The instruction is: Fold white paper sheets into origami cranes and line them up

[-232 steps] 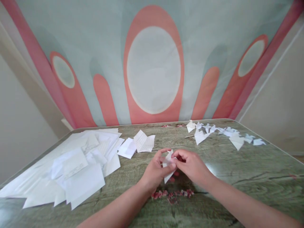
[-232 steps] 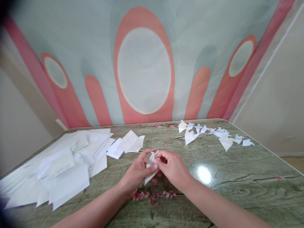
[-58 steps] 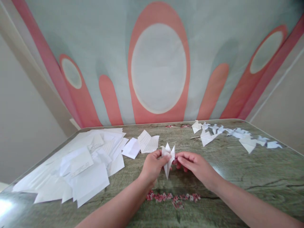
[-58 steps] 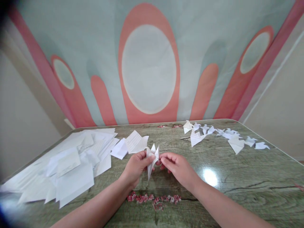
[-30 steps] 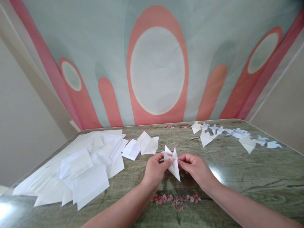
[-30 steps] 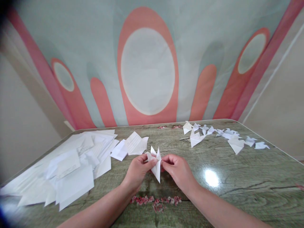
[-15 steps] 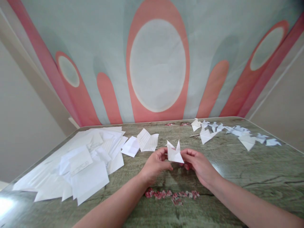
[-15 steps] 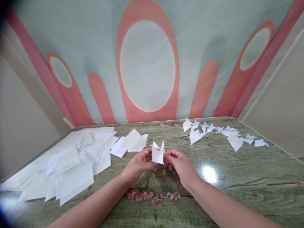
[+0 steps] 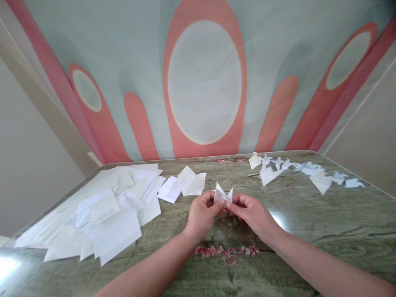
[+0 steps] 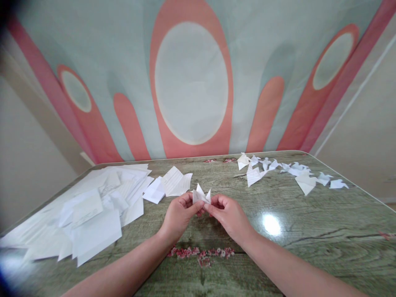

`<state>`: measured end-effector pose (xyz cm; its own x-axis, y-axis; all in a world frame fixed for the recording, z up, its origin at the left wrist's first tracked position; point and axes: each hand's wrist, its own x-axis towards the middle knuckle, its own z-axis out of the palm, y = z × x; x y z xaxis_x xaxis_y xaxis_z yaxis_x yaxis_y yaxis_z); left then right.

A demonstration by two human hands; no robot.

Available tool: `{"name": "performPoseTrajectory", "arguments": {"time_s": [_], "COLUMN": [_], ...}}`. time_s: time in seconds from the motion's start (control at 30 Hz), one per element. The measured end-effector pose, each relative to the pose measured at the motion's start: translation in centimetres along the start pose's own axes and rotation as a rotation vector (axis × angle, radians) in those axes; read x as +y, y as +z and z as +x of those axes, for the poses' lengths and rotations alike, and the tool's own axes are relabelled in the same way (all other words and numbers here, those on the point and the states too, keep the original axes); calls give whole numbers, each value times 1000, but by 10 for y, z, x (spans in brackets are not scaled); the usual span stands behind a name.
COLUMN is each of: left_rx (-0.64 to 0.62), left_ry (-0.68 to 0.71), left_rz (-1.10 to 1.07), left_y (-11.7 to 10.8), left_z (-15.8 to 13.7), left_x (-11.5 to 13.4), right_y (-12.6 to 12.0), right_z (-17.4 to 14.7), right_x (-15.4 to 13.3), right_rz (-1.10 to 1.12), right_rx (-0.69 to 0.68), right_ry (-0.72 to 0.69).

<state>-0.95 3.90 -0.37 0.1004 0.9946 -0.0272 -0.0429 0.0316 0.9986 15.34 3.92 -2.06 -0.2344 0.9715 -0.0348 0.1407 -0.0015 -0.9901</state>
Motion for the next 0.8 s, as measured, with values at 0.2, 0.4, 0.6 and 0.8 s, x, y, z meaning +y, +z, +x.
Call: {"name": "performPoseTrajectory", "arguments": {"time_s": [0.2,0.4,0.6,0.8], "left_rx": [-32,13,-25,-332], "left_ry": [16,42,54,-123], "left_rz": [-10,58,68,-232], "left_y": [5,4,-2,-18], "left_z": [-5,-5,-2,5], "left_x": [5,5,4,11], "right_y": [-1,-4,-11,-18], "right_z": [-3,-2,2,7], "right_x": [-9,-17,-15,-8], "right_rz": [-260,-302,-277,-198], "right_rx": [40,109,97,62], "right_ry": [-116,-59,-55,-8]}}
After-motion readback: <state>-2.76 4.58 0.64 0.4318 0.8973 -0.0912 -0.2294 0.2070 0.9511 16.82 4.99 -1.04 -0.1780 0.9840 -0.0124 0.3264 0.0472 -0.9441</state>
